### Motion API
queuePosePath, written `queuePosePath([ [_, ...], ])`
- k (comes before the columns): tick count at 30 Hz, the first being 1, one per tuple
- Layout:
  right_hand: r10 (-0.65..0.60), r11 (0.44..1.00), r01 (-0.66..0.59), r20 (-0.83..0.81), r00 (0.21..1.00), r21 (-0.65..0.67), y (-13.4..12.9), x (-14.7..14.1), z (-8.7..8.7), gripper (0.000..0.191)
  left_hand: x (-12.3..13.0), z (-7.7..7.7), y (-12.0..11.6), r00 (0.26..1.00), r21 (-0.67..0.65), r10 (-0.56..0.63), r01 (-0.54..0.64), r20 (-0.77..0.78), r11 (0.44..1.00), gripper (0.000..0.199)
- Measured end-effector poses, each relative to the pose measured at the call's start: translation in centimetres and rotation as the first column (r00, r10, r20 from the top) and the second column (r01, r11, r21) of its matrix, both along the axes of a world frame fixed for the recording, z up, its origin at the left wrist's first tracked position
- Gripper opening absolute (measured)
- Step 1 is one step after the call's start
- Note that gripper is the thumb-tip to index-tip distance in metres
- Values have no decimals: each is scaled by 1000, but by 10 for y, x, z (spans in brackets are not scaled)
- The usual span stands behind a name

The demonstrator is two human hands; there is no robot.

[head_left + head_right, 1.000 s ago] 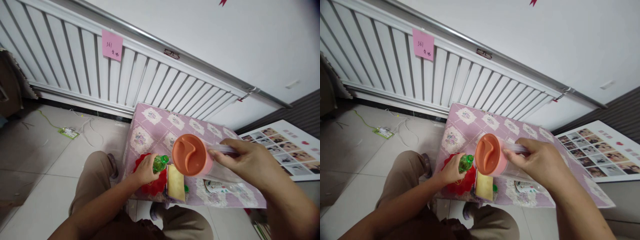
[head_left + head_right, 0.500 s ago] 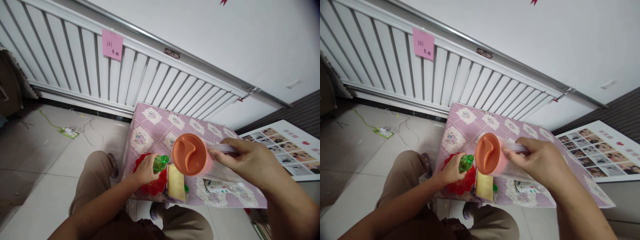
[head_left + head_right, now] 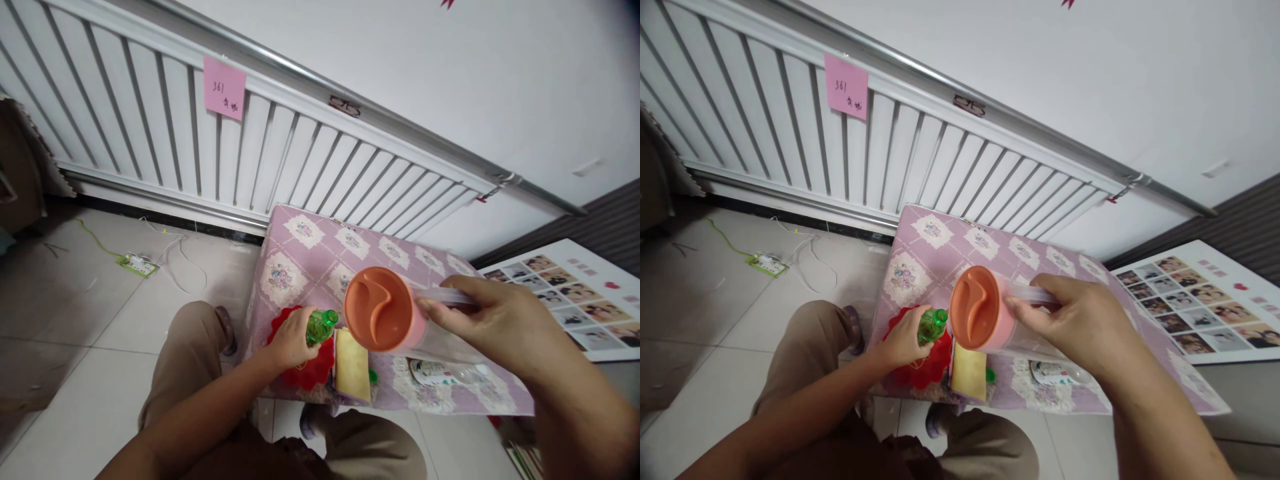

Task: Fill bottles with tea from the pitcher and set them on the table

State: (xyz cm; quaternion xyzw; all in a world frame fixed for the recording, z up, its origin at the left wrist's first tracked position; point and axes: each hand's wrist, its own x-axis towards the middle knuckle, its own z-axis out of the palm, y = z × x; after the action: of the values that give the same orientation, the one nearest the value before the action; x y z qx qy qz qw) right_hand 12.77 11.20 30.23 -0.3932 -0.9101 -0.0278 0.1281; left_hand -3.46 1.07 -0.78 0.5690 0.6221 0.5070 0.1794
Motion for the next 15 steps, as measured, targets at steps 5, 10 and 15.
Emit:
queuePosePath([
  [5,2,1000,-2,22,1000,-13,2,1,-1,52,0,1,0,1000,-12,-5,5,-9,1000,80],
  [10,8,1000,-7,29,1000,-16,3,1,0,52,0,2,0,1000,-12,-1,1,-7,1000,82],
  [15,28,999,-27,40,999,-29,2,1,0,50,0,2,0,1000,-15,0,0,-8,1000,80],
])
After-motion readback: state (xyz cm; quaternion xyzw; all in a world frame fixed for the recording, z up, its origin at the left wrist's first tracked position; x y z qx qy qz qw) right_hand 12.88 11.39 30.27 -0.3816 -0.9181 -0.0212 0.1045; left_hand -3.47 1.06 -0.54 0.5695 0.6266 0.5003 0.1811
